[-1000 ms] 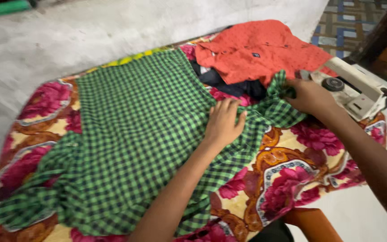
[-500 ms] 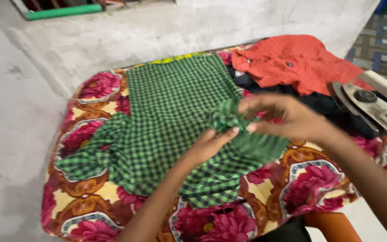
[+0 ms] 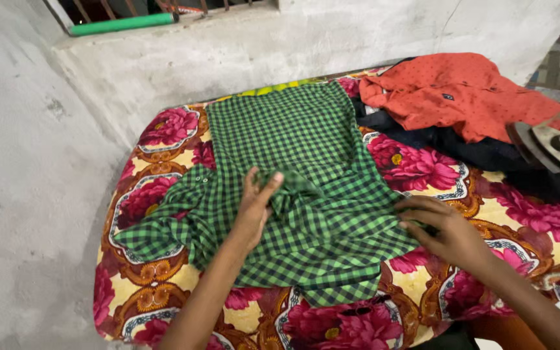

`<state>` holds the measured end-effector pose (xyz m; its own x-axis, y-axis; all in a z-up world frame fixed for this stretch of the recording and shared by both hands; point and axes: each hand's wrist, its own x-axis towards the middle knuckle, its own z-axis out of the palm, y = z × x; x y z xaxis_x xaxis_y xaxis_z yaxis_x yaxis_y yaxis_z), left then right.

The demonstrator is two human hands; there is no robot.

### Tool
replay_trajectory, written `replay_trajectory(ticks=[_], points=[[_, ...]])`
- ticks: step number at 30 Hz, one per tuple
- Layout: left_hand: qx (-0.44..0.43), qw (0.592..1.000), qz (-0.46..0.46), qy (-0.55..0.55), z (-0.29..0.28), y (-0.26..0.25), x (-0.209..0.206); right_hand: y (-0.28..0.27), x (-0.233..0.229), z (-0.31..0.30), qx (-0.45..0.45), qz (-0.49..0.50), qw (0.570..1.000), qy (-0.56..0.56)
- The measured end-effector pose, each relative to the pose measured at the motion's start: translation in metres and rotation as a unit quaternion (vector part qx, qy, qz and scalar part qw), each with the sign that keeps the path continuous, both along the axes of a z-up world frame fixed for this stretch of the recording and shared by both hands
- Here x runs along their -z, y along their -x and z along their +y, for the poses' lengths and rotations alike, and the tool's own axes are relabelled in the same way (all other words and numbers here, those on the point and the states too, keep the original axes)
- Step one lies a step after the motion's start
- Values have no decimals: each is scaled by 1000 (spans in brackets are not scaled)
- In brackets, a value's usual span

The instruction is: The person irons a green checkered shirt on a floral-patterned ironing board. They repeatedly smooth the fabric with their hands and use a white electric iron to press the shirt, adjusting the garment between passes.

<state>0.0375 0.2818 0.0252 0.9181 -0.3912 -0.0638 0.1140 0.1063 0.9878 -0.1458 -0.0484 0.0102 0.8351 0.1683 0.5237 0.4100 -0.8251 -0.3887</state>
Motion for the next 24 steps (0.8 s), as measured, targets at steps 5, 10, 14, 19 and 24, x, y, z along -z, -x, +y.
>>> replay_trajectory(ticks=[5, 10, 14, 19, 24], points=[[-128, 677, -559, -462, -3, 28, -1, 11, 5, -2, 75, -50, 991, -99], [-51, 712, -488, -503, -20, 17, -11, 9, 7, -3, 46, -56, 995, -61], [-172, 900, -331, -225, 2, 14, -8, 6, 11, -10, 56, 38, 992, -109], [-226, 934, -66, 270, 79, 5, 16, 6, 19, -14, 48, 15, 998, -45], [-317, 922, -157, 158, 129, 32, 11, 8, 7, -3, 45, 3, 998, -31]])
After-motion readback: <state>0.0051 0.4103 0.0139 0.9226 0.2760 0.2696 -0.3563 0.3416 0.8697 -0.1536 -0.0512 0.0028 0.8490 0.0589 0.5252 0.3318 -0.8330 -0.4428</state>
